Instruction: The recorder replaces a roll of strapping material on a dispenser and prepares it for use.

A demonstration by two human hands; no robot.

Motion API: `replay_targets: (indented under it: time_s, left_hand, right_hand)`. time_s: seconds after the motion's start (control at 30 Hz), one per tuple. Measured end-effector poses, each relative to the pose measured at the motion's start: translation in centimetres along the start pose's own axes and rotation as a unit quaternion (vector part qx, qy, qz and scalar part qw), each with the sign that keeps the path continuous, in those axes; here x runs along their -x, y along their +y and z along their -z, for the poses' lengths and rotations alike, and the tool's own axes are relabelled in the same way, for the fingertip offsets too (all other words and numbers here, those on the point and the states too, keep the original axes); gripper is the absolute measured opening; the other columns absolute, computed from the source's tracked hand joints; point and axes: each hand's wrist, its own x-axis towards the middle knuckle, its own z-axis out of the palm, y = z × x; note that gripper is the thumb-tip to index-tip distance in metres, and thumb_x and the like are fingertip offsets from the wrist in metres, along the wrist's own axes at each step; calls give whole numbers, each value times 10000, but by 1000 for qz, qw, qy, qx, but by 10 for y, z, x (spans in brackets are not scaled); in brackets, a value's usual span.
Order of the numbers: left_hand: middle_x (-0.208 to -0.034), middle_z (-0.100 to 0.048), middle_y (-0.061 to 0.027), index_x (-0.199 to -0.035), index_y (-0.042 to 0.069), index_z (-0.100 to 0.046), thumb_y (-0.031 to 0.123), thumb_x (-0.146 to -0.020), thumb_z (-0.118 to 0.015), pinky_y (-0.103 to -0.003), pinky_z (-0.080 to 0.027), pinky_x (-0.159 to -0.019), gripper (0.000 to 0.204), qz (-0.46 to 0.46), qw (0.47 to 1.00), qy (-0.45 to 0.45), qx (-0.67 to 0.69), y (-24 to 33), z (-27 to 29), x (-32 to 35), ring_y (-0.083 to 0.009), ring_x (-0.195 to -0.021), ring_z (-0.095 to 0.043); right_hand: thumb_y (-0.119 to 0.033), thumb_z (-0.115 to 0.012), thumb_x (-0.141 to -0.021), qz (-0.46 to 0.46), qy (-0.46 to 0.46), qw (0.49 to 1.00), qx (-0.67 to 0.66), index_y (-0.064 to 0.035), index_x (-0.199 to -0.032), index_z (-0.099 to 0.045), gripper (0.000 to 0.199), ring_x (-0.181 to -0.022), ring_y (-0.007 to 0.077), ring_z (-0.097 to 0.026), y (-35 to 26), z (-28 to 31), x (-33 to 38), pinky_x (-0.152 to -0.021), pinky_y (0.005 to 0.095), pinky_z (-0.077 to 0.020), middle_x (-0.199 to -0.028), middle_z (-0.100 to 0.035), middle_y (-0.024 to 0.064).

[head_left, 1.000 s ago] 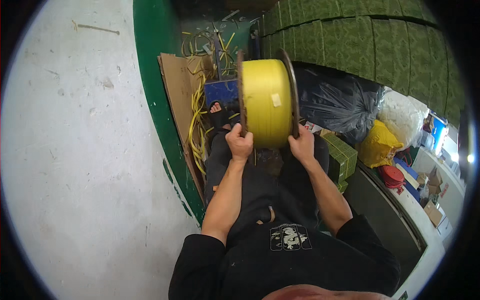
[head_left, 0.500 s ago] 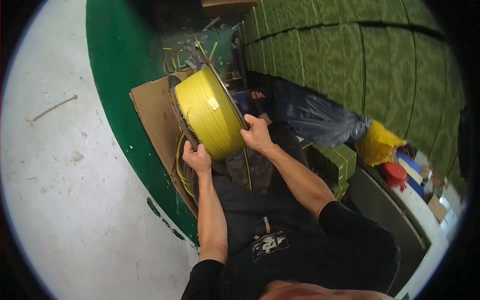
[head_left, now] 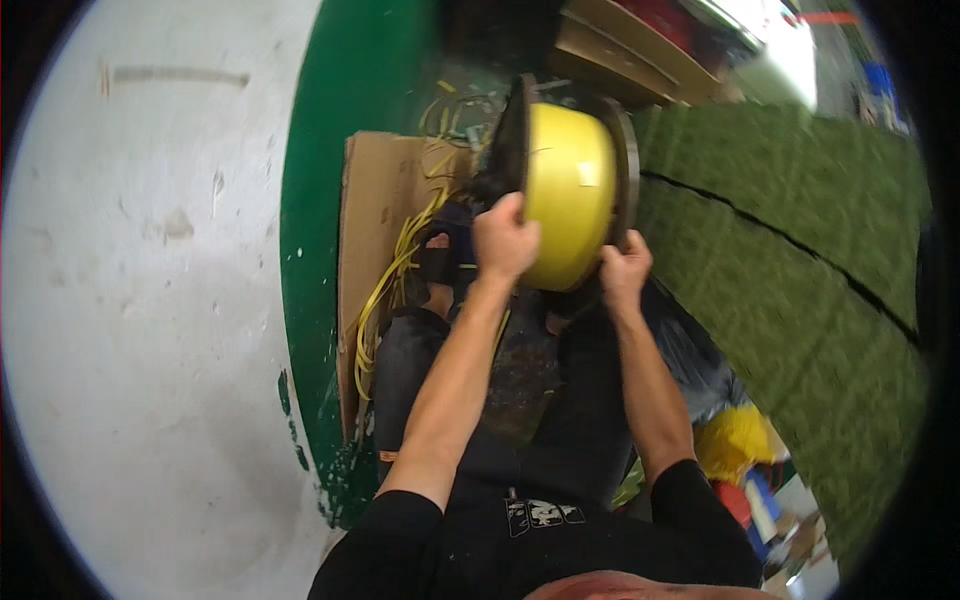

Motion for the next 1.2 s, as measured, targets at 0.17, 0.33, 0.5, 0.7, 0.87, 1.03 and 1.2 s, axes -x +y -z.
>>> replay_targets:
  time_s: [0.17,0.33,0.5,0.7,0.87,1.03,1.2]
  left_hand:
    - [-653,-522,-229,-723,13,-470,87,-705,-573,-454,-410,-533,128,-59,998,19,32,-42,-59,-50,-455,-615,-510]
    - [-667,-559,-216,-714,24,-484,112,-731,-565,-497,-419,-567,121,-54,998,-3,25,-90,-107,-107,-449,-658,-571]
    - [-673,-593,-197,-713,28,-496,146,-734,-594,-495,-432,-585,154,-48,998,-30,9,-144,-150,-144,-435,-679,-597]
    - [-758,-656,-194,-781,40,-608,194,-745,-631,-470,-479,-654,160,-30,997,-60,-24,-187,-179,-170,-413,-760,-641]
    - [-850,-684,-202,-818,52,-626,141,-756,-616,-498,-505,-735,109,25,990,-121,-73,-212,-191,-190,-419,-864,-653]
    - [-876,-679,-221,-847,57,-620,111,-748,-589,-504,-503,-756,117,31,993,-106,-45,-243,-205,-211,-437,-879,-643]
    - [-910,-678,-234,-889,39,-617,97,-749,-580,-510,-499,-793,156,20,987,-138,-80,-264,-210,-224,-447,-934,-633]
  right_hand:
    - [136,-509,-718,-67,65,996,-7,38,-911,-595,232,-668,127,-510,38,-12,-64,-626,275,-440,-809,-609,1]
    - [153,-499,-709,-51,105,993,4,70,-947,-589,267,-686,165,-526,93,-39,-139,-633,279,-438,-854,-623,42]
    - [134,-510,-744,-19,146,988,44,146,-1089,-552,347,-723,162,-531,154,-38,-194,-608,292,-426,-916,-633,89]
    - [100,-494,-728,-15,128,984,120,70,-855,-596,165,-650,138,-489,214,-37,-229,-567,303,-393,-787,-601,39]
    - [71,-498,-751,-23,131,991,26,26,-773,-599,113,-598,111,-466,250,-57,-245,-538,310,-391,-711,-587,2]
    - [60,-505,-763,-38,133,983,119,19,-769,-604,107,-599,118,-483,275,-68,-269,-549,298,-406,-711,-598,16]
    - [33,-518,-757,-21,121,990,66,8,-763,-595,82,-595,122,-467,295,-79,-278,-546,318,-396,-684,-577,17]
